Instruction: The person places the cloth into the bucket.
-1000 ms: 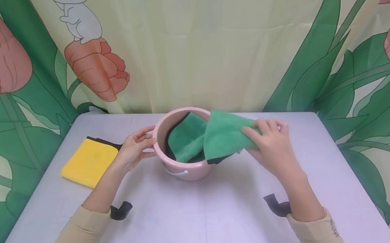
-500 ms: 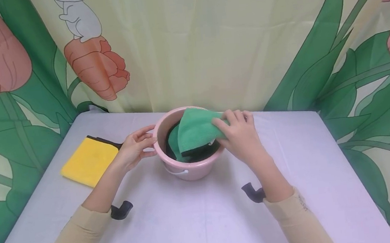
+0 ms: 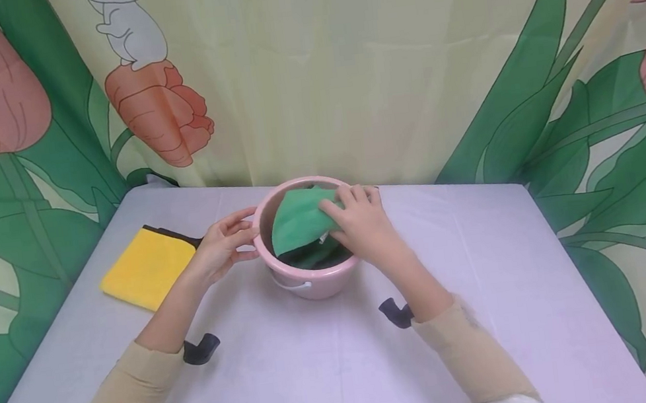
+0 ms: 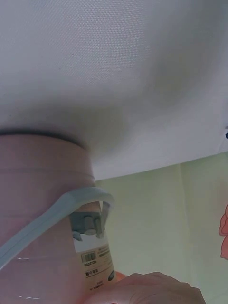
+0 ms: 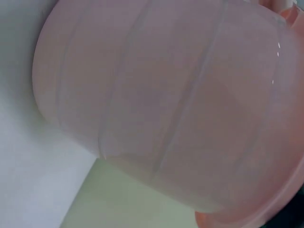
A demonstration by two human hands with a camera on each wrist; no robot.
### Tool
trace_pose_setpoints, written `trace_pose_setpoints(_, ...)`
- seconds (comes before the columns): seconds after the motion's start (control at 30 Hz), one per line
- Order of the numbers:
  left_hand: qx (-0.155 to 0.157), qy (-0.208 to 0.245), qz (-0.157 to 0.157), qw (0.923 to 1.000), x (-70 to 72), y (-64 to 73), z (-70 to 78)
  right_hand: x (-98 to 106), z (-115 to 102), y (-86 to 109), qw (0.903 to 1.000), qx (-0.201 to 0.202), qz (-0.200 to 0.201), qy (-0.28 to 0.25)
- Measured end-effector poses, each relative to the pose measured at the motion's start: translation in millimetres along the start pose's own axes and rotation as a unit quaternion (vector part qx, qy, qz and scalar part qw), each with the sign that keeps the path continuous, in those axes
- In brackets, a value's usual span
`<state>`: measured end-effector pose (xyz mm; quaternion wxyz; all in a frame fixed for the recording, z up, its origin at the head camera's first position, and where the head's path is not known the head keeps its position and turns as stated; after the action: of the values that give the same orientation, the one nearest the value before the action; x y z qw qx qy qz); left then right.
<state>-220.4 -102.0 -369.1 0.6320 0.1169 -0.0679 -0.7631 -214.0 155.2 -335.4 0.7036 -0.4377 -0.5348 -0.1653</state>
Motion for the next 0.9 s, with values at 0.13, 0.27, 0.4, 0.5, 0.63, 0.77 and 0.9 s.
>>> trace_pose_setpoints(0.13, -0.002, 0.009, -0.003, 1.0000, 0.1, 1.1, 0.7, -4.9, -4.0, -5.9, 0.9993, -0.001, -0.034, -0.013)
trace_pose_setpoints(0.27, -0.010, 0.018, -0.009, 0.9997, 0.5, 1.9, 1.4, -12.2, -6.8, -12.3, 0.9967, 0.001, -0.079, -0.017)
trace_pose_setpoints(0.4, -0.013, 0.018, -0.015, 0.9996, 0.9, 2.2, 1.6, -20.0, -9.5, -18.0, 0.9913, 0.002, -0.130, -0.021)
trace_pose_setpoints(0.5, -0.016, 0.018, -0.018, 0.9995, 1.0, 2.1, 1.4, -24.6, -11.8, -22.1, 0.9861, 0.003, -0.164, -0.024)
trace_pose_setpoints(0.63, -0.015, 0.022, -0.018, 0.9995, 0.7, 2.0, 1.6, -29.1, -14.4, -26.1, 0.9778, 0.011, -0.207, -0.030)
trace_pose_setpoints(0.77, -0.010, 0.020, -0.012, 0.9997, 0.8, 1.5, 1.4, -31.7, -16.5, -27.5, 0.9685, 0.019, -0.245, -0.040)
trace_pose_setpoints(0.9, -0.006, 0.014, -0.009, 0.9998, 0.6, 1.5, 1.3, -33.0, -17.5, -28.1, 0.9576, 0.020, -0.284, -0.045)
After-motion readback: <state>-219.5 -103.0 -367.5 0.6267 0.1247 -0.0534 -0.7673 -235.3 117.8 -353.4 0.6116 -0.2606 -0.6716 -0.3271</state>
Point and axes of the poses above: each hand's wrist, its own y-axis away from the middle knuckle, its own x-axis out of the back of the hand, z = x × y, the point moved 1 cm from there along -y, towards the middle knuckle, and after that the axes turned 1 degree about -x, right-handed, at the moved point
